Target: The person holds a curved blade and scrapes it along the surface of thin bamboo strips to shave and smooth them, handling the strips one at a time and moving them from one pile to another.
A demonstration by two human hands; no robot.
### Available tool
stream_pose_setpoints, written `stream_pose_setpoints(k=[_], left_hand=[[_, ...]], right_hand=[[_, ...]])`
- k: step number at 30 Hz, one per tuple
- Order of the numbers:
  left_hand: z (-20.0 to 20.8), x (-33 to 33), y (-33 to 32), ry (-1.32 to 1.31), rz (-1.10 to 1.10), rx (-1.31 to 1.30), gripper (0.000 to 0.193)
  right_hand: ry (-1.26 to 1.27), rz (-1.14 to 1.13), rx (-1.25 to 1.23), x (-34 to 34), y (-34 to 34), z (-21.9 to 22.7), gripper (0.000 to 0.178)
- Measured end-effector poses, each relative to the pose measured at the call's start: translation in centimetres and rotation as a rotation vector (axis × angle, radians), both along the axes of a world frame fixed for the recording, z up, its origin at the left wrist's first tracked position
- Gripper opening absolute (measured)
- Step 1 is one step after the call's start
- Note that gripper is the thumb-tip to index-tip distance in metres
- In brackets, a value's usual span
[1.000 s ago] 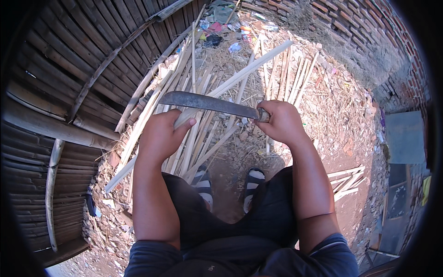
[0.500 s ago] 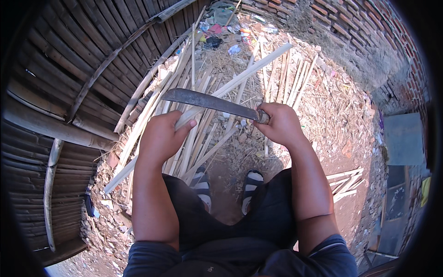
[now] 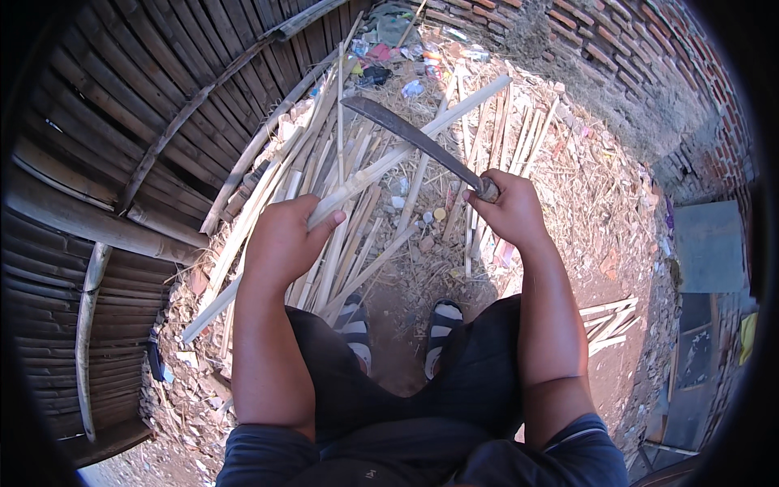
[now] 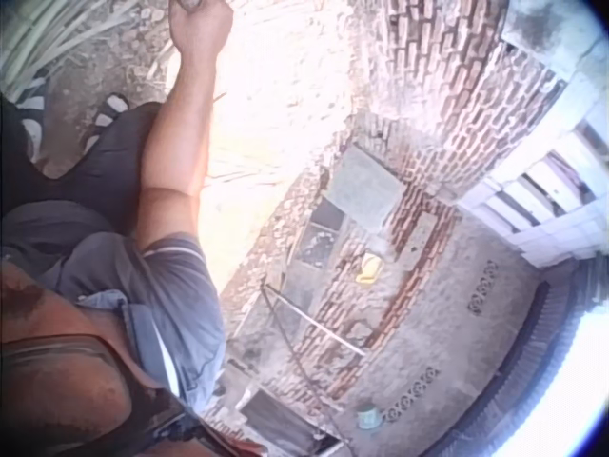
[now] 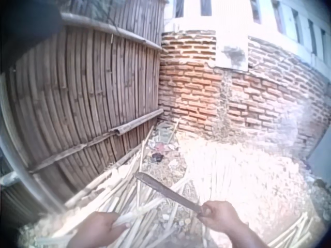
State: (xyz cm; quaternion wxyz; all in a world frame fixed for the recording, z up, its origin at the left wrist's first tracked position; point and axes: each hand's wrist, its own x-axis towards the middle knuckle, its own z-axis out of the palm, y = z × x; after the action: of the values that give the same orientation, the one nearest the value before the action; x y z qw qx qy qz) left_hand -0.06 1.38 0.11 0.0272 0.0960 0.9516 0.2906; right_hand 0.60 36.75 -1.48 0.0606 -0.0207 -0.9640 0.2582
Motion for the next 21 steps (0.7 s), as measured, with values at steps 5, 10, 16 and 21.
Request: stream_pose_setpoints(k=[5,10,16,21], left_hand=[[-0.6,0.0,-0.2,0.048,-0.023,-0.008,0.043],[-0.6,0.0,-0.4,0.068,-0.025,0.016,0.042],[-0.1,0.1,-0.1,0.012,0.007,0.042,0.041],[0.0,0.0,0.1,0.018,0.0,0.029,0.04]], right_hand=[[0.044,0.259,0.119,0.8,-3.1,-0.2,0.031],[0.032,0.205,0.099,0.4,-1.8,0.0,0.03],[-0.044,-0.108,-0.015,-0.3,1.3,0.2,0.032],[0.034,0.131,0.027,0.5,-1.2,0.0,0.029]])
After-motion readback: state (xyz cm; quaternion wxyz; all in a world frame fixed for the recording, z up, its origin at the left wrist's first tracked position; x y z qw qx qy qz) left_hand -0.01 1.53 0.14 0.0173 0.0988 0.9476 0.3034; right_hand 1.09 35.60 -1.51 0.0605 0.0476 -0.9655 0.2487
